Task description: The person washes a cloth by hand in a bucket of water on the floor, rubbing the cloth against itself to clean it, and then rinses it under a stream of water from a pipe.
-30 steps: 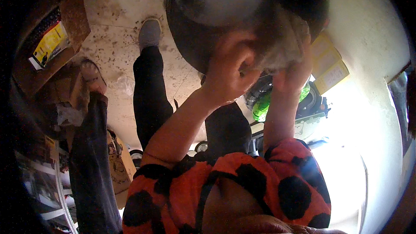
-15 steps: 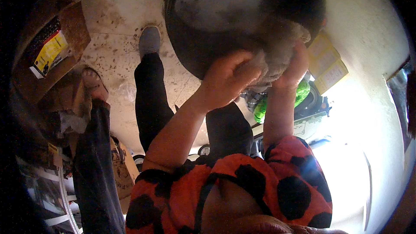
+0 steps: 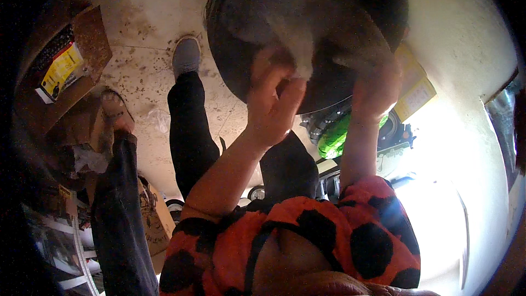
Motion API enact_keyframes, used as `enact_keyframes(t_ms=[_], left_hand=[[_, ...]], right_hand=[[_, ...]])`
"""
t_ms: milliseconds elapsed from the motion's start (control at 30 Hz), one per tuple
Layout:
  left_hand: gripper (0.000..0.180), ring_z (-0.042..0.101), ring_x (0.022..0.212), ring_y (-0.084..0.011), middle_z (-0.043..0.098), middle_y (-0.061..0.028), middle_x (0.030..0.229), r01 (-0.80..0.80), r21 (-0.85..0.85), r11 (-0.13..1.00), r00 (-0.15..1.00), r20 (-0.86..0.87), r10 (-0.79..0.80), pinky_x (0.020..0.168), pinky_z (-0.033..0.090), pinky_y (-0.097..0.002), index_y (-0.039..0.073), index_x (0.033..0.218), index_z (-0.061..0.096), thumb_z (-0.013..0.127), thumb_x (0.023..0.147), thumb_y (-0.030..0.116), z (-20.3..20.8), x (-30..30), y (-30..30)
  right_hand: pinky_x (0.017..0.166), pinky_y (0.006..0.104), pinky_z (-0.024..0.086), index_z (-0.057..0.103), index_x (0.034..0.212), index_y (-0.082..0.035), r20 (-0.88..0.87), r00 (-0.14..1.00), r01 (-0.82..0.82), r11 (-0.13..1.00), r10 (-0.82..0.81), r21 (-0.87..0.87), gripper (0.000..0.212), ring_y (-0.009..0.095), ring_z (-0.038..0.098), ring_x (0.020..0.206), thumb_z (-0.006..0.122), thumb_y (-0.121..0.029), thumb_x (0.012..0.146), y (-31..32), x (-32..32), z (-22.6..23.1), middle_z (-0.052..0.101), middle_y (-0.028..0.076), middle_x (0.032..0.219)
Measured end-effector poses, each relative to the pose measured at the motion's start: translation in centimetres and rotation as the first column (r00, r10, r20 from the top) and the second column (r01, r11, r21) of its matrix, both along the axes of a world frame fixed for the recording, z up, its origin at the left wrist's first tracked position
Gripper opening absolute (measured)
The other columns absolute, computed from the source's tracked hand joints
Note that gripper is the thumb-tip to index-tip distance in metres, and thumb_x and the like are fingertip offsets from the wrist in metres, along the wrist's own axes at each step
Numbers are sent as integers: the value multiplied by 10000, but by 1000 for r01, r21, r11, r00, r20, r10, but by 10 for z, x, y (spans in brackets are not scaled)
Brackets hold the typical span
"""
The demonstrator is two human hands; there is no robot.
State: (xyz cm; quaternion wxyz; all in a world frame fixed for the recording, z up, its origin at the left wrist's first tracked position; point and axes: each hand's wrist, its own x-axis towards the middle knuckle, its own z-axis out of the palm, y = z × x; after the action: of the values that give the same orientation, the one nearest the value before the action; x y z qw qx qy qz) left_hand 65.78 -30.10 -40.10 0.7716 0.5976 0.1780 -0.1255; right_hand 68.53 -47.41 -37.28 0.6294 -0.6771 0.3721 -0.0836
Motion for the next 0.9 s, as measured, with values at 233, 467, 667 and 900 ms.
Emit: enact_keyframes(t_ms=[233, 467, 667, 900], left_hand=[[197, 509, 763, -91, 564, -55, 857, -191, -206, 960, 941, -318, 119, 641, 409, -247, -1, 1011, 501, 497, 873, 141, 6, -11, 1], [193, 535, 751, -111, 577, -71, 826, -2, -85, 996, 989, -150, -11, 651, 429, -248, -6, 992, 540, 543, 858, 134, 11, -14, 1], [201, 544, 797, -131, 572, -87, 914, -51, -78, 996, 998, -30, 49, 690, 443, -252, -4, 1027, 538, 533, 867, 117, 6, -7, -5], [164, 556, 827, -168, 565, -111, 955, -8, -97, 995, 1000, -25, 6, 701, 449, -267, 0, 1009, 544, 523, 861, 66, 1, -8, -4]], right_hand=[[797, 329, 486, 551, 977, -7, -233, 950, -303, 429, 208, -851, 209, 242, 576, 875, 561, -49, 772, -1, -9, 13, 575, 151, 1000], [738, 317, 497, 471, 1105, 0, -143, 982, -185, 736, 121, -651, 336, 233, 578, 884, 547, -33, 779, -51, 12, 37, 575, 148, 980], [686, 251, 470, 523, 1123, 6, -502, 807, -591, 461, 312, -662, 363, 146, 573, 814, 614, -77, 782, -88, 17, 4, 599, 88, 944], [803, 301, 456, 549, 1083, 18, -462, 848, -522, 257, 258, -814, 323, 185, 572, 900, 609, -33, 770, -68, 17, -2, 603, 113, 1011]])
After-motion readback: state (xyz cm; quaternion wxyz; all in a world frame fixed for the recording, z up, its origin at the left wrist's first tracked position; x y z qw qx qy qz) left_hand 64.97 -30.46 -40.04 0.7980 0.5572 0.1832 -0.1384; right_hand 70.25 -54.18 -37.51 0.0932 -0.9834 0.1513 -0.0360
